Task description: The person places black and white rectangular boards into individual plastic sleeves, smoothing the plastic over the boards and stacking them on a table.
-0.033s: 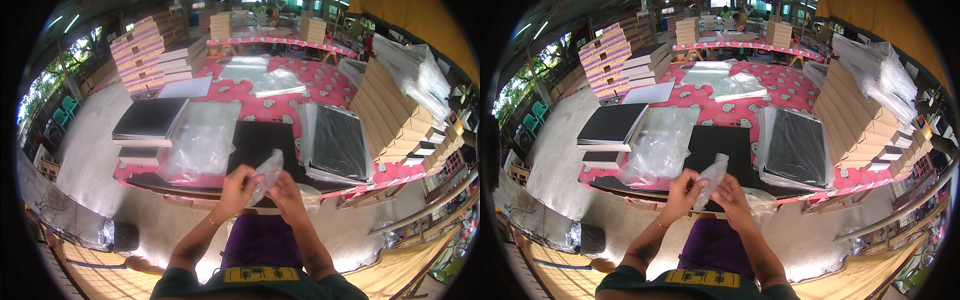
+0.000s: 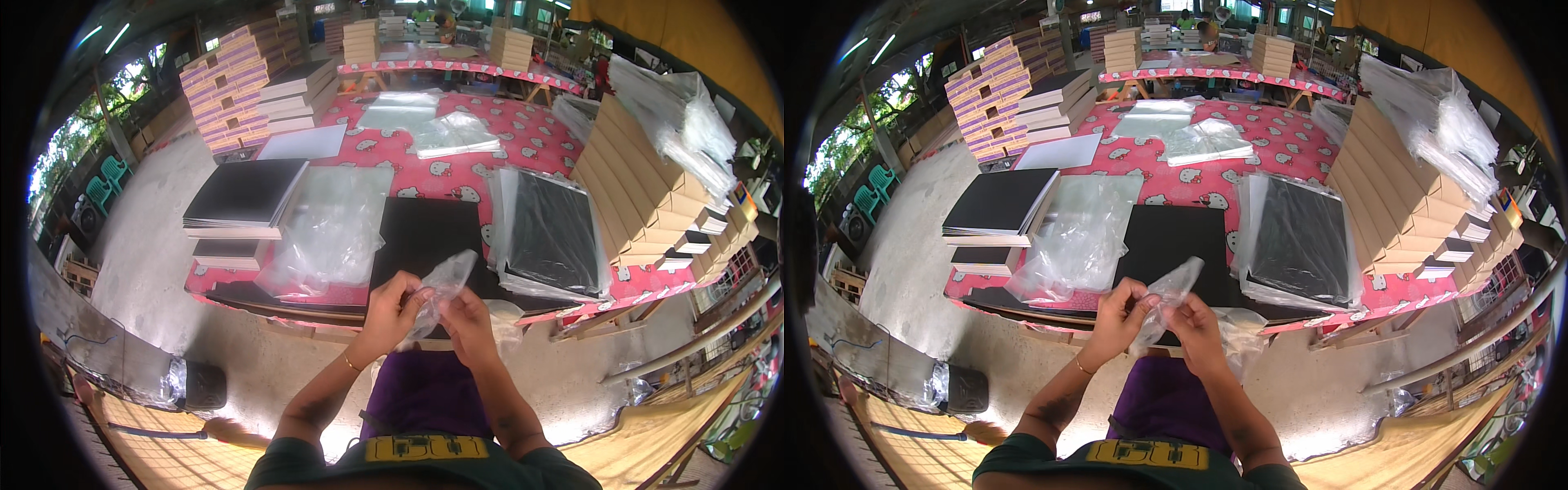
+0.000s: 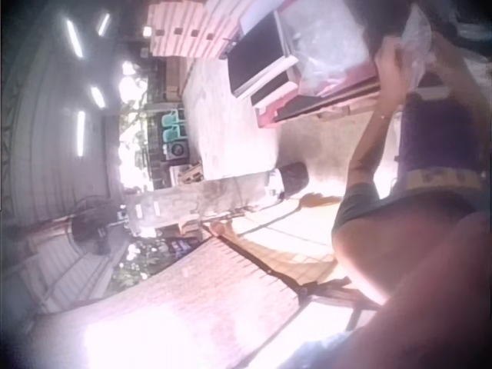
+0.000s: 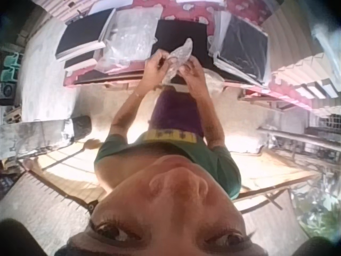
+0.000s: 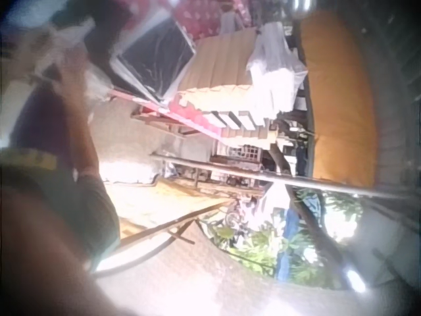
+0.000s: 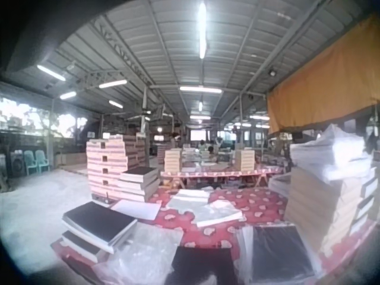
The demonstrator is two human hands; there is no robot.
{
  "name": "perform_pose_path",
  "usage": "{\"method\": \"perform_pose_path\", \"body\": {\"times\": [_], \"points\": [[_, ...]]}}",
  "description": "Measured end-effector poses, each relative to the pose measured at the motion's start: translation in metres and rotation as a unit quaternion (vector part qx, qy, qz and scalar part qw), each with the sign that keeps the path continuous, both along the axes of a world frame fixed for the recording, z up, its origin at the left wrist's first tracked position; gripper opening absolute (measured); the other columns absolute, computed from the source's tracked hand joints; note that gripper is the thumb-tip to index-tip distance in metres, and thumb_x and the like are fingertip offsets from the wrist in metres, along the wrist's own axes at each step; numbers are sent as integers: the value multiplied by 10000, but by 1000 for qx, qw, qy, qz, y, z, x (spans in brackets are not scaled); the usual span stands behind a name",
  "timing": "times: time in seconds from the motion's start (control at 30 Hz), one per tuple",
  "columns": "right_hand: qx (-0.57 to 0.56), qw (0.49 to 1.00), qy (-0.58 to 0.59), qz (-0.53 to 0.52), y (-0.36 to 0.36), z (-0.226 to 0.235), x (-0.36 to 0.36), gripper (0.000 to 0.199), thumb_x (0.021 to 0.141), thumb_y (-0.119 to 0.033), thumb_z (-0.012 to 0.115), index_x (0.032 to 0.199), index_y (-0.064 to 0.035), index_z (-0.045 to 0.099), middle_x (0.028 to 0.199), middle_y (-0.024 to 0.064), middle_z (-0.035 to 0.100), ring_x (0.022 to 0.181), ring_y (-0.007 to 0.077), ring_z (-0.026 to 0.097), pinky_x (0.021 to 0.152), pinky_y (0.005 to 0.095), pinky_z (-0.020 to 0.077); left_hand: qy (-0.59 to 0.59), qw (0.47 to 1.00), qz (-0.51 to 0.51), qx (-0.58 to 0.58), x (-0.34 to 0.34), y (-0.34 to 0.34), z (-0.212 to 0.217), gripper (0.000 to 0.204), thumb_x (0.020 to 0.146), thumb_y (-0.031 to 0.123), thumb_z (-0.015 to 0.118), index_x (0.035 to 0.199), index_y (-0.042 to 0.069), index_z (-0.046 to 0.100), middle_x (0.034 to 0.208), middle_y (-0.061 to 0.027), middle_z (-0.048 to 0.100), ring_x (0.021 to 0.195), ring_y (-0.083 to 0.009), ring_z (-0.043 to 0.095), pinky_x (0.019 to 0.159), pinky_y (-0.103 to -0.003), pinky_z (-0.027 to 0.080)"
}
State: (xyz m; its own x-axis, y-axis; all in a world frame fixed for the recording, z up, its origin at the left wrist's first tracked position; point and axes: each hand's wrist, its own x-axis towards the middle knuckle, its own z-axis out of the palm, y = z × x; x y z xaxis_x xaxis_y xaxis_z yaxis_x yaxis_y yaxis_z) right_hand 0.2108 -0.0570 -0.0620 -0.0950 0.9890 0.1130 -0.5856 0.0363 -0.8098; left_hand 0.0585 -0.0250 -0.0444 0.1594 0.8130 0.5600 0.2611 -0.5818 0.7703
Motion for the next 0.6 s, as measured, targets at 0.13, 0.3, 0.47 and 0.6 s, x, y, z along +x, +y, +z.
{"method": "perform_pose_path", "body": {"times": [0.13, 0.3, 0.47, 0.6], "points": [[65, 983, 171, -24, 4, -15, 7, 145, 930, -93, 550, 1067, -49, 567, 1018, 82, 628, 968, 199, 620, 916, 378, 491, -87, 991, 91, -34, -16, 13, -18, 207, 946, 209, 565, 842, 31, 541, 613, 39, 451, 522, -19, 380, 450, -213, 329], [-52, 980, 193, 28, -2, -24, 18, 232, 944, -244, 531, 1126, -101, 548, 1000, 62, 627, 939, 203, 624, 867, 381, 503, -19, 994, 90, 54, -29, 15, -19, 60, 835, 8, 587, 884, 25, 558, 689, -57, 532, 636, -159, 538, 585, -292, 441], [-8, 987, 156, 47, 5, -19, 74, 437, 856, -113, 621, 1269, -129, 482, 963, 20, 599, 750, 105, 550, 647, 288, 477, -17, 995, -47, -86, -89, 13, -45, 107, 763, -70, 614, 834, 5, 583, 827, -72, 577, 770, -206, 566, 736, -285, 453], [266, 908, -306, 108, 4, 21, 66, 310, 839, -48, 611, 1141, -112, 580, 946, 57, 563, 739, 113, 534, 593, 247, 459, 99, 968, -225, -43, -113, 26, 18, 242, 692, 0, 695, 925, -6, 631, 1026, -120, 623, 961, -255, 617, 882, -294, 459]]}}
